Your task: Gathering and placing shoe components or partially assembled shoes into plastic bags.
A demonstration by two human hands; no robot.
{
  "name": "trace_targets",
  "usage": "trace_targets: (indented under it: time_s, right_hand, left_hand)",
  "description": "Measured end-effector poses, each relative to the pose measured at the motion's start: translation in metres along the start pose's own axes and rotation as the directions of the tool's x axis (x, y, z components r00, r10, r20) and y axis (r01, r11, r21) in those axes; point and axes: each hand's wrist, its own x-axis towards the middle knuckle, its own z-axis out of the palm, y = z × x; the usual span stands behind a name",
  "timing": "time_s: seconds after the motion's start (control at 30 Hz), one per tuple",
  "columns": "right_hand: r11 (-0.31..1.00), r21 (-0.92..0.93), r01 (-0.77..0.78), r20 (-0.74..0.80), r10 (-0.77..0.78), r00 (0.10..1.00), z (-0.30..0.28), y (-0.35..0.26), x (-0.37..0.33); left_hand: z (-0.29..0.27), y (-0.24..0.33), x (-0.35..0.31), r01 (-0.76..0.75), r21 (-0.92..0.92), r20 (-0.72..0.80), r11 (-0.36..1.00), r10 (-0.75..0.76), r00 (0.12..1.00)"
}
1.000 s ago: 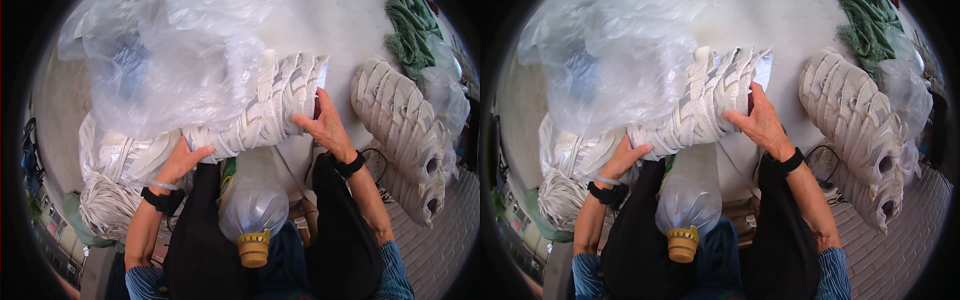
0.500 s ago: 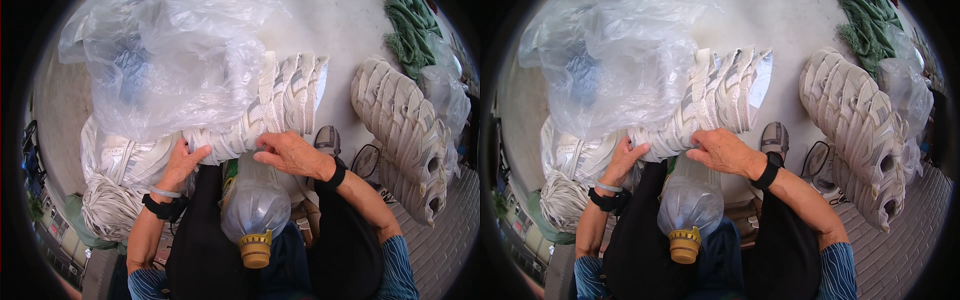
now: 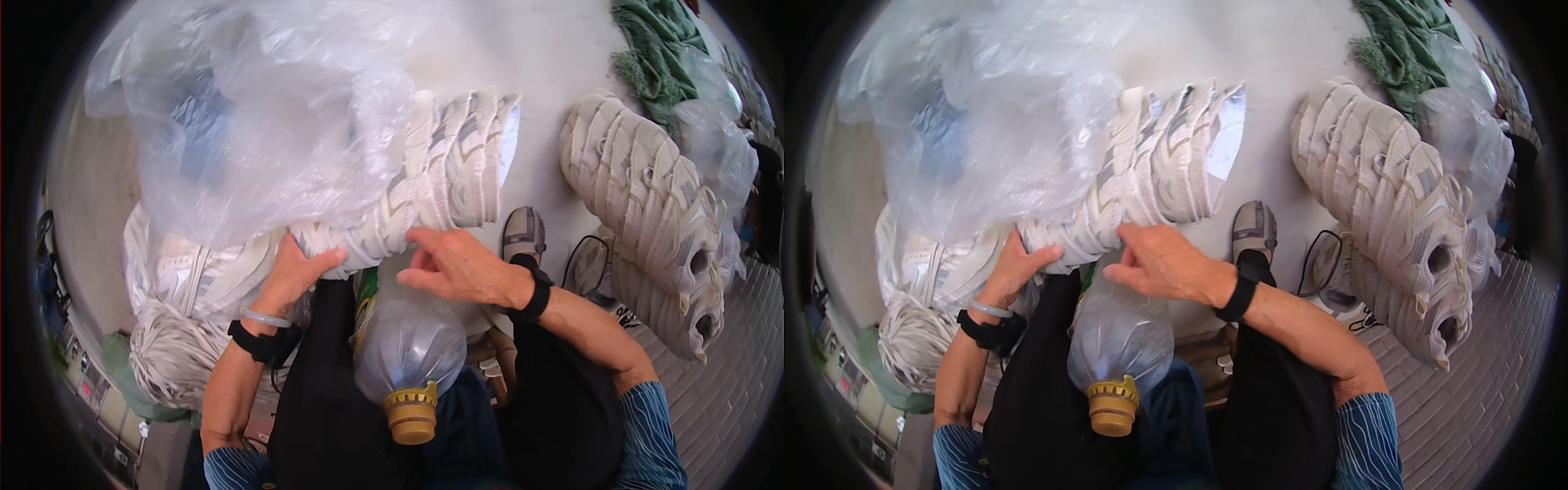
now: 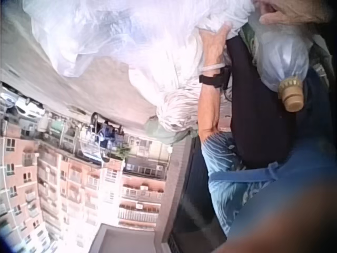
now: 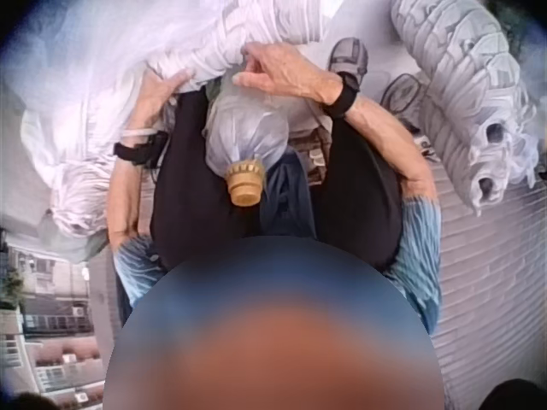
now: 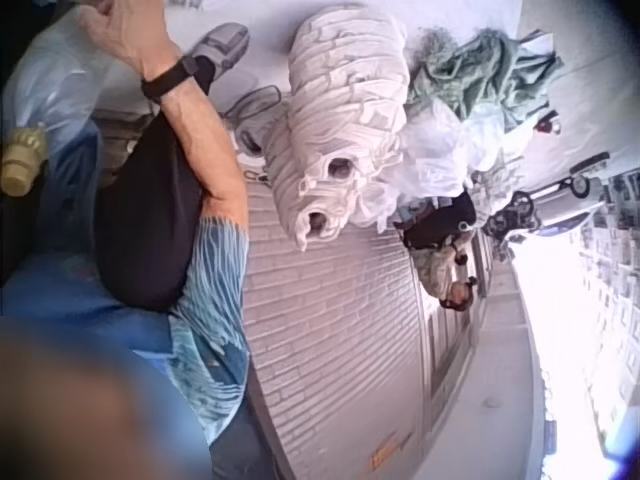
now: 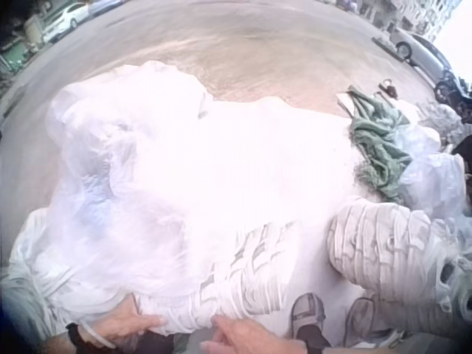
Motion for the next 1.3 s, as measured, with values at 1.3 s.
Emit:
trace_targets:
  time_s: [1.3]
  right_hand:
    - [0.931, 0.359, -0.06, -0.26, 0.162, 0.952, -0.049, 0.056, 0.011]
  left_hand:
    - [-0.008, 0.049, -0.027, -0.204, 0.558, -0.082, 0.805, 0.298, 0.951]
